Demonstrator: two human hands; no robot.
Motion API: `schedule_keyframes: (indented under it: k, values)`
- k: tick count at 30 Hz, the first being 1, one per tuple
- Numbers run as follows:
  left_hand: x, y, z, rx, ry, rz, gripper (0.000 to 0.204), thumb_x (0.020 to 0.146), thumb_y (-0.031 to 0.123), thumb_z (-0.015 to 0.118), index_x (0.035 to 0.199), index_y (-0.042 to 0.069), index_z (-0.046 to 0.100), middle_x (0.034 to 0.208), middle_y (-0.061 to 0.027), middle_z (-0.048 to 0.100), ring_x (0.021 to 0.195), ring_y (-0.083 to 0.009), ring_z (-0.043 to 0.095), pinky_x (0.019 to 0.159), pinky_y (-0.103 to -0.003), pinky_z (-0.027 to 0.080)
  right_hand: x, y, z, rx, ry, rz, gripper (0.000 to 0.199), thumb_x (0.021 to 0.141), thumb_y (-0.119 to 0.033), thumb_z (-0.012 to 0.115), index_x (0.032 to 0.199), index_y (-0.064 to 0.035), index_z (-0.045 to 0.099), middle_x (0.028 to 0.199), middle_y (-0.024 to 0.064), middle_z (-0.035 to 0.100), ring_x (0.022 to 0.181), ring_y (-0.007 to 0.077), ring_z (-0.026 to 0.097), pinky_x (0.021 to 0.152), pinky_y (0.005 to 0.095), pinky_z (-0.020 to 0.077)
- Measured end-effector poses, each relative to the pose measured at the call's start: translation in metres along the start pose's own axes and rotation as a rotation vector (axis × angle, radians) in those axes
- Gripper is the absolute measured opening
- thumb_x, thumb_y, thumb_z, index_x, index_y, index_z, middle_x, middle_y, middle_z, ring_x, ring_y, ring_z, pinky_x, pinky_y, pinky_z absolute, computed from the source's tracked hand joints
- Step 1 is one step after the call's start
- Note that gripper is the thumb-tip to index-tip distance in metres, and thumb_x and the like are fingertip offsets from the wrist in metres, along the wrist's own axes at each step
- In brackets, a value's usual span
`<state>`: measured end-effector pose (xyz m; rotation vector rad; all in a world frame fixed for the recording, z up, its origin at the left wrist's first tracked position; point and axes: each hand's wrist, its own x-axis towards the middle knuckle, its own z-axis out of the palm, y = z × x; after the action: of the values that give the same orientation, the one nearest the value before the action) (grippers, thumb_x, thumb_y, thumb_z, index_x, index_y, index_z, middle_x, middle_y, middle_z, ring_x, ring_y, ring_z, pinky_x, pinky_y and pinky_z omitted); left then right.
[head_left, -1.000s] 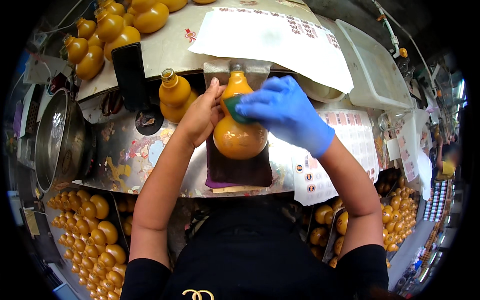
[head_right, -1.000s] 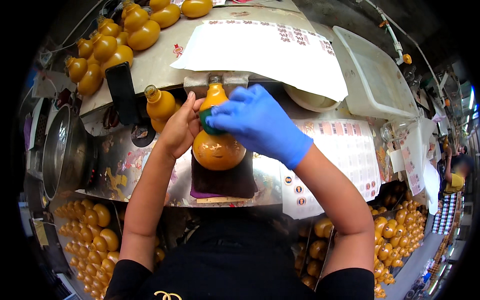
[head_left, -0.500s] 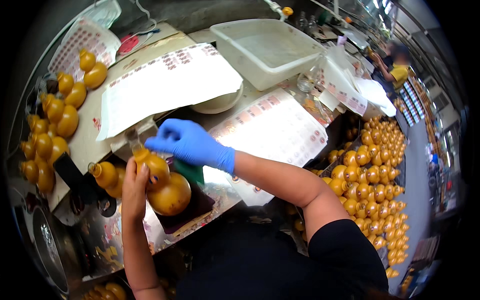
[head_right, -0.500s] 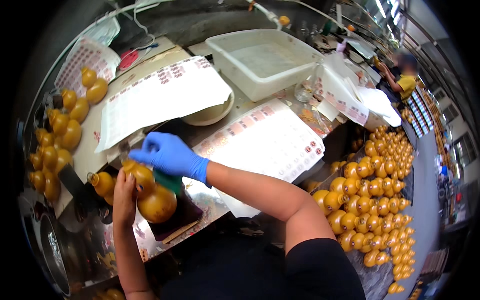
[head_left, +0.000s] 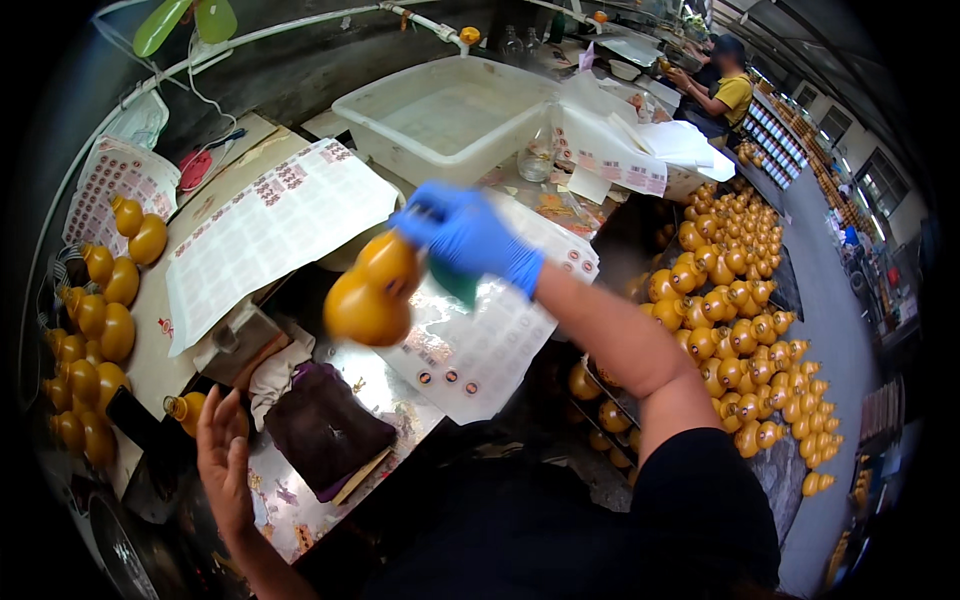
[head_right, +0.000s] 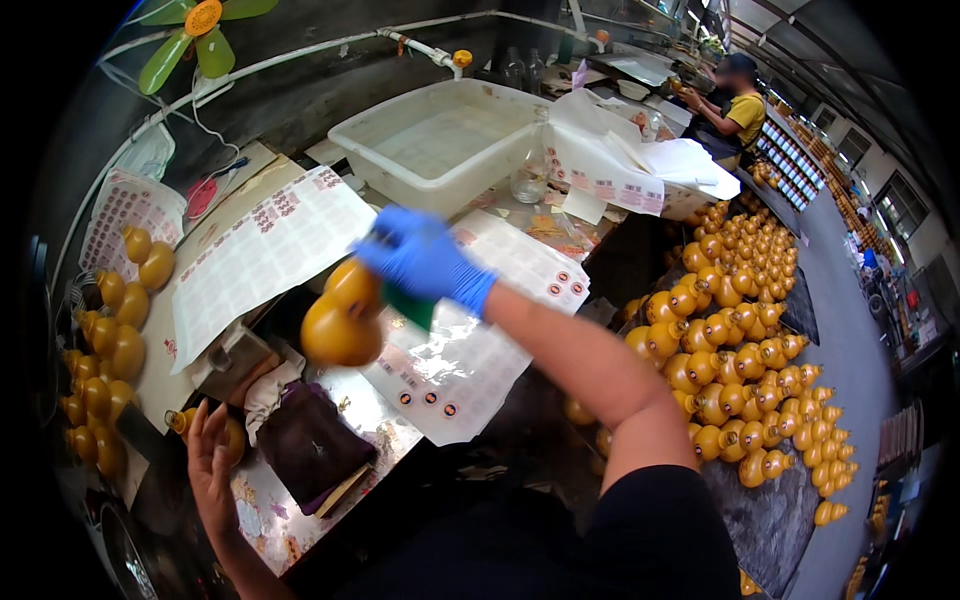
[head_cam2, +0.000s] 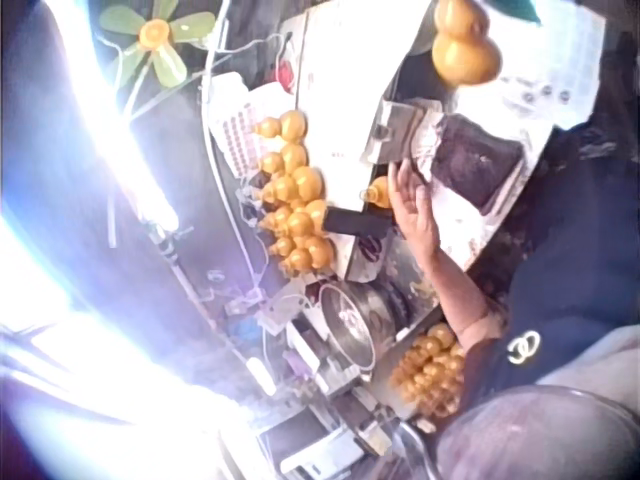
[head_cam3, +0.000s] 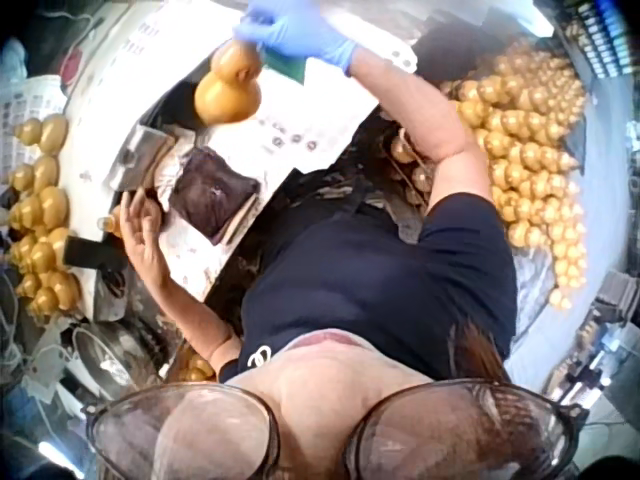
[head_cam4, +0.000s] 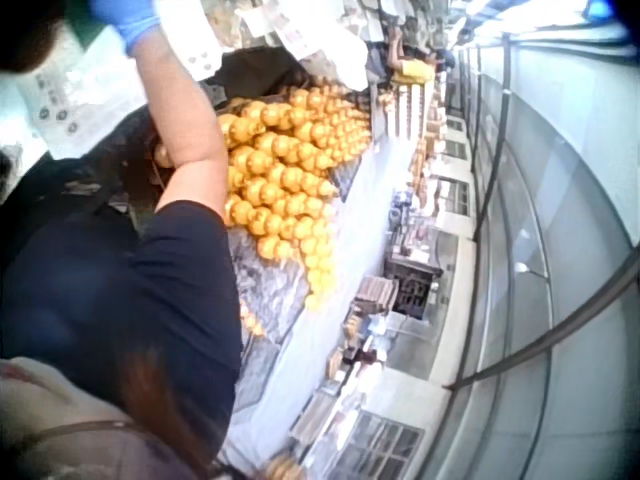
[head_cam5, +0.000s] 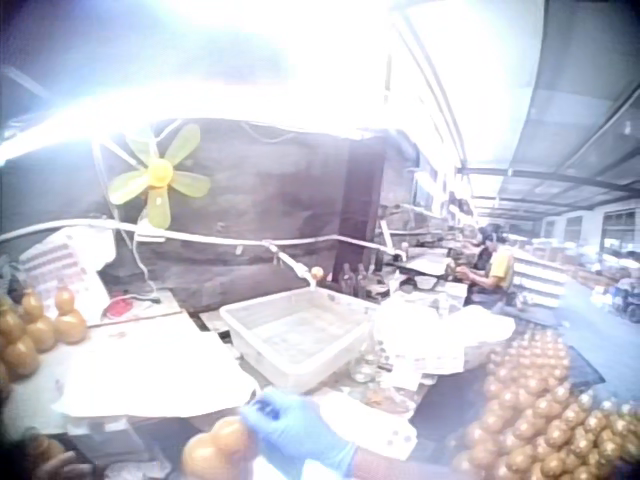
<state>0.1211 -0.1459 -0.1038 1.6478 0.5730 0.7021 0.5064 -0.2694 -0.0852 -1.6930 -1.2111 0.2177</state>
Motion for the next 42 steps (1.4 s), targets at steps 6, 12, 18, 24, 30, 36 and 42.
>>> schedule_keyframes:
  k: [6,12,18,24,30,36,42]
  values:
    - [-0.036,-0.015,-0.045,0.034,0.239,-0.135,0.049,0.097,0.020,0.054,0.140,0.000,0.041,0.128,-0.0138,0.054,0.120,-0.0218,0.053,0.103,-0.034,0.040,0.026,0.106,-0.160,-0.639,0.336,0.210,0.048,0.080,-0.048,0.065,0.091,-0.0013,0.066,0.087,0.0196,0.068,0.081,0.0356,0.066,0.076,0.0404,0.0519]
    - [-0.016,0.016,-0.055,0.264,0.345,-0.120,0.038,0.095,0.014,0.054,0.130,-0.001,0.052,0.114,-0.0123,0.063,0.107,-0.0184,0.059,0.095,-0.031,0.045,0.034,0.250,-0.231,-0.671,0.451,0.263,0.037,0.084,-0.037,0.064,0.077,-0.0004,0.062,0.066,0.0161,0.058,0.060,0.0202,0.052,0.056,0.0412,0.0425]
    - [0.044,0.073,-0.099,0.445,0.442,0.092,0.031,0.094,0.017,0.058,0.118,-0.002,0.060,0.107,-0.0074,0.065,0.098,-0.0126,0.060,0.088,-0.026,0.046,0.032,0.296,-0.257,-0.686,0.349,0.352,0.039,0.087,-0.035,0.065,0.093,0.0036,0.061,0.088,0.0231,0.066,0.078,0.0324,0.063,0.074,0.0407,0.0483]
    - [0.179,0.096,-0.187,0.864,0.593,0.242,0.030,0.093,0.021,0.059,0.113,0.000,0.065,0.101,-0.0104,0.068,0.092,-0.0144,0.062,0.082,-0.027,0.049,0.043,0.234,-0.230,-0.548,0.731,0.231,0.039,0.091,-0.029,0.063,0.121,-0.0043,0.059,0.079,0.0072,0.058,0.066,0.0165,0.048,0.067,0.0277,0.0430]
    - [0.342,0.030,-0.238,1.010,0.566,0.348,0.029,0.089,0.013,0.057,0.114,-0.001,0.063,0.109,-0.0211,0.065,0.102,-0.0338,0.063,0.089,-0.039,0.049,0.070,0.114,-0.098,0.052,0.484,0.003,0.029,0.097,-0.014,0.054,0.125,-0.0045,0.058,0.078,-0.0061,0.046,0.064,0.0021,0.036,0.060,0.0164,0.0318]
    - [0.401,-0.011,-0.240,1.187,0.580,0.161,0.037,0.085,0.015,0.062,0.119,0.003,0.057,0.100,-0.0252,0.065,0.100,-0.0409,0.061,0.088,-0.044,0.049,0.022,0.030,0.003,0.085,0.270,-0.032,0.035,0.090,0.000,0.054,0.125,0.0000,0.057,0.073,-0.0077,0.044,0.061,0.0010,0.037,0.056,0.0163,0.0284]
    - [0.400,-0.005,-0.247,1.272,0.465,0.183,0.026,0.082,0.022,0.065,0.100,0.004,0.068,0.095,-0.0204,0.068,0.093,-0.0388,0.064,0.083,-0.045,0.051,-0.019,0.012,0.043,0.275,0.150,0.110,0.033,0.089,-0.001,0.056,0.122,0.0003,0.058,0.073,-0.0038,0.050,0.062,0.0027,0.045,0.057,0.0173,0.0361]
